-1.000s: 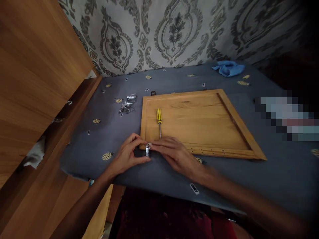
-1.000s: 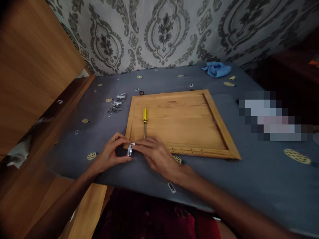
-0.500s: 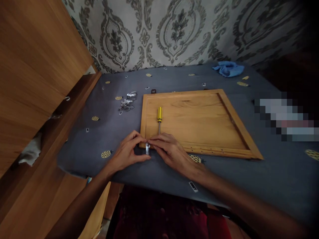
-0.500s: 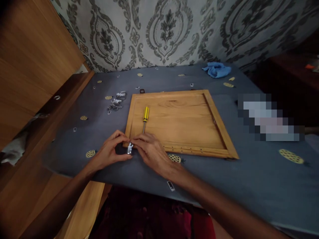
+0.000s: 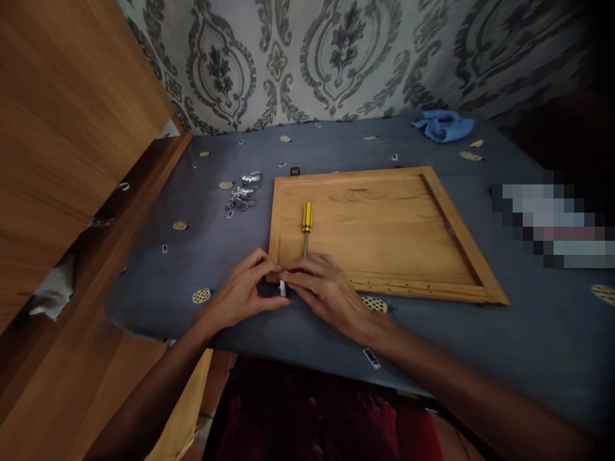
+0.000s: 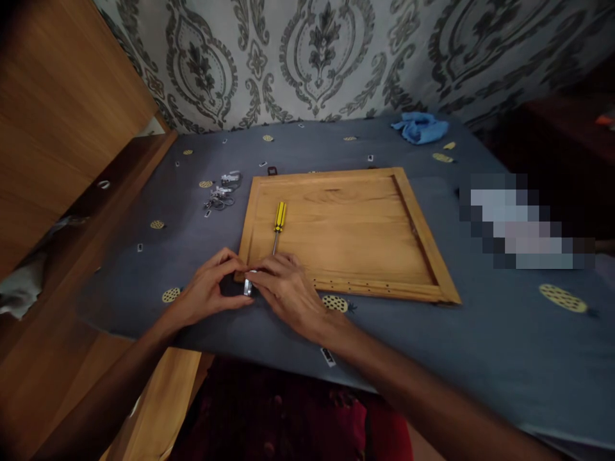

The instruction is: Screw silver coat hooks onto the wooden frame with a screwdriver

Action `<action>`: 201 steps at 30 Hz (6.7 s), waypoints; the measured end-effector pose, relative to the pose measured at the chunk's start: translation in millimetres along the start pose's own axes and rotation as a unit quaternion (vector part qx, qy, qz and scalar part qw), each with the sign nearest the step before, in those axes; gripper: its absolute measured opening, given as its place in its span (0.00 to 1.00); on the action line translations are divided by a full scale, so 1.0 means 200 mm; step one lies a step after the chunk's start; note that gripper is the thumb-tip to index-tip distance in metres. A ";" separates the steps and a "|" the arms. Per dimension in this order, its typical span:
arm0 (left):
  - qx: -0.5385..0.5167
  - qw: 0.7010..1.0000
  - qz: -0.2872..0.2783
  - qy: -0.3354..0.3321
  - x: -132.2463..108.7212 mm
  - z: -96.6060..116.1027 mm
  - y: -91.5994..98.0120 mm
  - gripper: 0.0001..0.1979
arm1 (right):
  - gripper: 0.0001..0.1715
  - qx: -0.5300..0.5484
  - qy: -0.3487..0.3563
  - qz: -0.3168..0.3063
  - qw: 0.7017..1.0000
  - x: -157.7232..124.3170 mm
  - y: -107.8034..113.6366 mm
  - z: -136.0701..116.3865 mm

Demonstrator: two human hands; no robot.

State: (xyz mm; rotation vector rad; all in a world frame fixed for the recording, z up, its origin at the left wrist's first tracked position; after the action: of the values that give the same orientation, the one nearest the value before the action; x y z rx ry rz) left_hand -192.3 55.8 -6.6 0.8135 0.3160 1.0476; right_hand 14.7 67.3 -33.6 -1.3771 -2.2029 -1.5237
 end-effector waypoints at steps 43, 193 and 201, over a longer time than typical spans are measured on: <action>0.001 1.000 -0.003 0.019 0.00 0.00 -0.01 0.17 | 0.15 -0.098 0.089 0.019 0.991 -0.06 0.03 0.01; -0.211 0.950 0.123 0.197 -0.03 0.04 -0.01 0.03 | 0.11 -0.131 0.093 -0.026 0.987 -0.04 0.03 -0.01; -0.092 0.981 0.125 0.115 0.01 0.05 -0.02 0.02 | 0.13 -0.137 0.101 -0.013 0.985 -0.05 0.03 -0.01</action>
State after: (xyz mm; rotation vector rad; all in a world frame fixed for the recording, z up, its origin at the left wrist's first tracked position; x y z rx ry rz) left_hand -182.4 51.0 -2.9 0.5753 0.3126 1.3894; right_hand 24.4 61.4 -33.7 -1.1998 -1.9561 -1.9402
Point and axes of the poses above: each hand's wrist, its own x-axis towards the middle knuckle, its own y-axis out of the back of the hand, z = x × y, the point moved 1 cm from there along x, towards the middle knuckle, and after that the axes turned 1 degree about y, right-handed, at the moved point
